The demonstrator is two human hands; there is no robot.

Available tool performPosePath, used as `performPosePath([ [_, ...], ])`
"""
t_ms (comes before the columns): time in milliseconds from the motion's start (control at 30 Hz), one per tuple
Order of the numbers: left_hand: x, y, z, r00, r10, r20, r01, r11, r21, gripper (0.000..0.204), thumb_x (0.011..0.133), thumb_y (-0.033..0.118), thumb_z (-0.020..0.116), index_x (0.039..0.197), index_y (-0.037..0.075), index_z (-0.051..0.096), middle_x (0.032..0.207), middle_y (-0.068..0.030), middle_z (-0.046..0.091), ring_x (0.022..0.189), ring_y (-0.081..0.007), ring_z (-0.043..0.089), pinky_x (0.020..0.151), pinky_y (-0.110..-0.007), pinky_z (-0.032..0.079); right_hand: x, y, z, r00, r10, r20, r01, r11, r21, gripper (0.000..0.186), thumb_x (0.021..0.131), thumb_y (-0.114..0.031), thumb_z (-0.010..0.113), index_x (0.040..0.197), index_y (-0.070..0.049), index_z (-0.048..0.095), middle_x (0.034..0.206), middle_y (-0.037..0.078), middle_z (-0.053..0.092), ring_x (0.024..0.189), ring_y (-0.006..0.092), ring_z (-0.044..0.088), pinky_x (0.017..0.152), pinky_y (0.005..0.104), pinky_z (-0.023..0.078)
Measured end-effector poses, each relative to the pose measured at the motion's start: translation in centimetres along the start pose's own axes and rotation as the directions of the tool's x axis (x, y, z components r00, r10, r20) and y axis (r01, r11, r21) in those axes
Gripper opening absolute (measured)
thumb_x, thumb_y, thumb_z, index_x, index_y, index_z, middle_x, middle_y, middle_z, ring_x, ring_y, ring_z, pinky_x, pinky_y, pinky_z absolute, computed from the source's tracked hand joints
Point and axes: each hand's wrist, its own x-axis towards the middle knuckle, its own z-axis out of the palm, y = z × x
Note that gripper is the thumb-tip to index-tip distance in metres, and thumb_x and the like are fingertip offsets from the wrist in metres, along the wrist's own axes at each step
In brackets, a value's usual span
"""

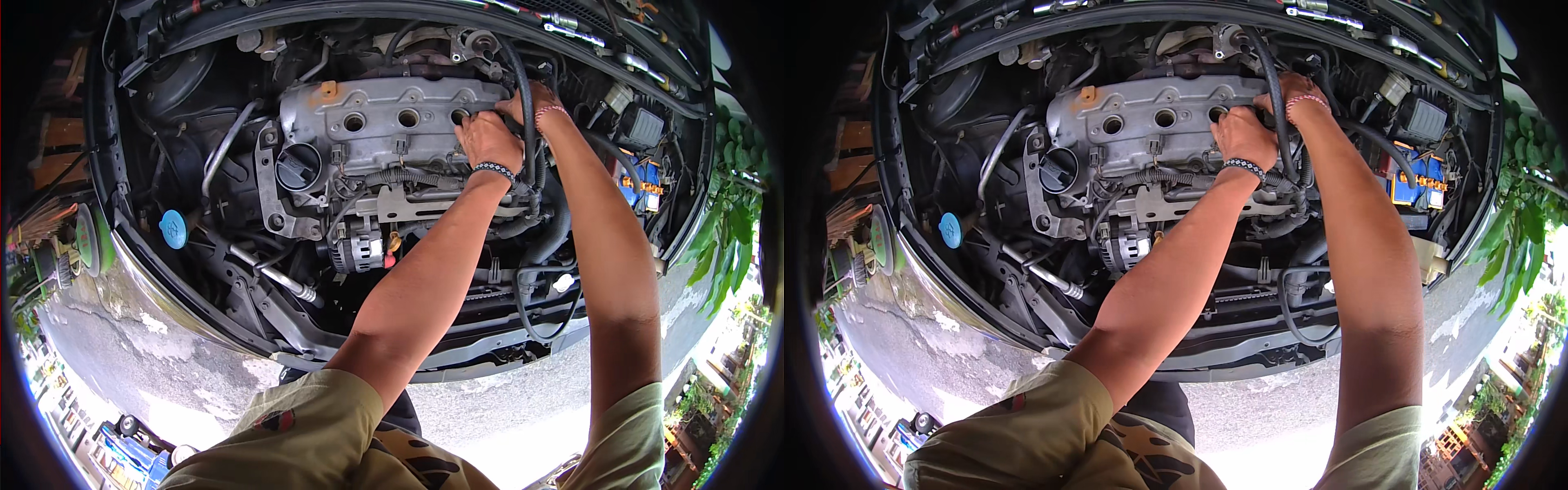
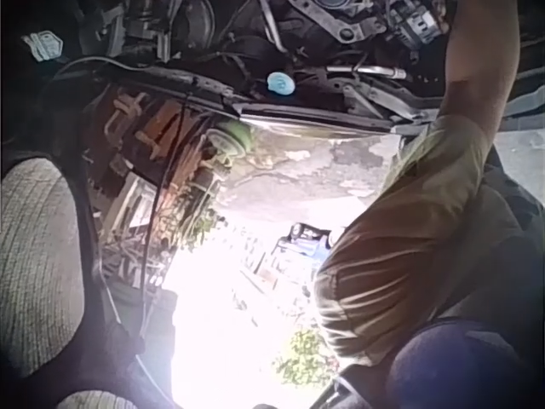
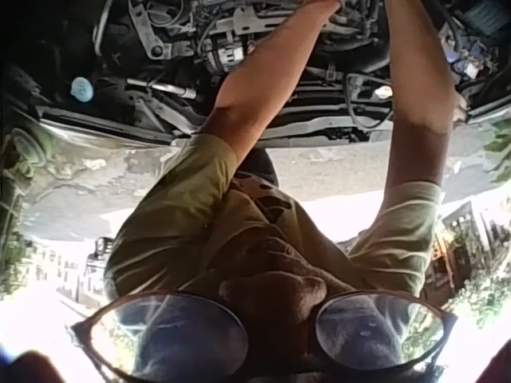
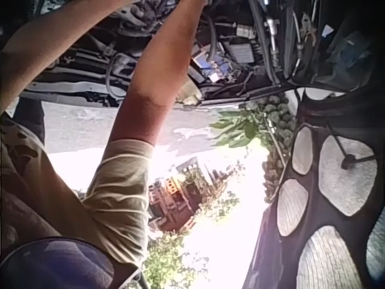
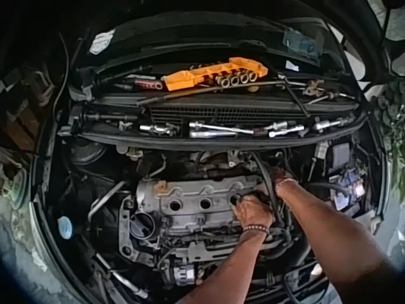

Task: Repairing a car engine by removing ignition coils and using a ratchet to loosen engine components.

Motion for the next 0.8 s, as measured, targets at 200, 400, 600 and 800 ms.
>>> performPosePath([
  [200, 0.6, 0.5, -0.4, 0.981, -0.062, 0.184, 0.069, 0.997, -0.032, 0.044, 0.069, 0.023, 0.079, 0.102, -0.001, 0.062, 0.112, -0.0169, 0.064, 0.119, -0.0312, 0.054, 0.111, -0.043, 0.031, 0.0, 0.3, -2.0, 0.871, -0.413, 0.266, 0.481, 0.827, -0.292, 0.060, 0.089, -0.054, 0.059, 0.098, 0.004, 0.071, 0.101, 0.028, 0.067, 0.100, 0.0363, 0.066, 0.088, 0.0409, 0.050],
  [400, 0.6, -0.7, 0.3, 0.997, 0.046, 0.065, -0.049, 0.998, 0.035, 0.052, 0.069, 0.034, 0.081, 0.101, -0.003, 0.064, 0.101, -0.0180, 0.068, 0.103, -0.0315, 0.063, 0.099, -0.039, 0.041, 0.6, 0.4, -1.3, 0.973, -0.179, 0.146, 0.184, 0.983, -0.020, 0.051, 0.079, -0.044, 0.070, 0.108, -0.002, 0.069, 0.105, 0.022, 0.069, 0.098, 0.0335, 0.067, 0.087, 0.0394, 0.051],
  [600, -0.4, 0.0, 1.1, 0.994, 0.017, -0.105, -0.027, 0.996, -0.089, 0.039, 0.068, 0.026, 0.080, 0.087, -0.005, 0.066, 0.093, -0.0191, 0.068, 0.100, -0.0336, 0.063, 0.097, -0.040, 0.042, 1.0, 1.2, -2.4, 0.949, -0.201, 0.242, 0.164, 0.972, 0.166, 0.054, 0.075, -0.043, 0.074, 0.107, 0.001, 0.068, 0.105, 0.021, 0.069, 0.092, 0.0287, 0.068, 0.083, 0.0370, 0.052],
  [800, -0.5, -0.1, 1.6, 0.984, 0.077, -0.163, -0.076, 0.997, 0.008, 0.038, 0.075, 0.023, 0.074, 0.097, -0.006, 0.062, 0.104, -0.0229, 0.064, 0.109, -0.0351, 0.058, 0.100, -0.044, 0.041, 1.5, 0.8, -2.6, 0.884, -0.410, 0.223, 0.416, 0.909, 0.020, 0.050, 0.084, -0.039, 0.069, 0.076, 0.010, 0.068, 0.067, 0.021, 0.064, 0.065, 0.0244, 0.065, 0.061, 0.0385, 0.049],
])
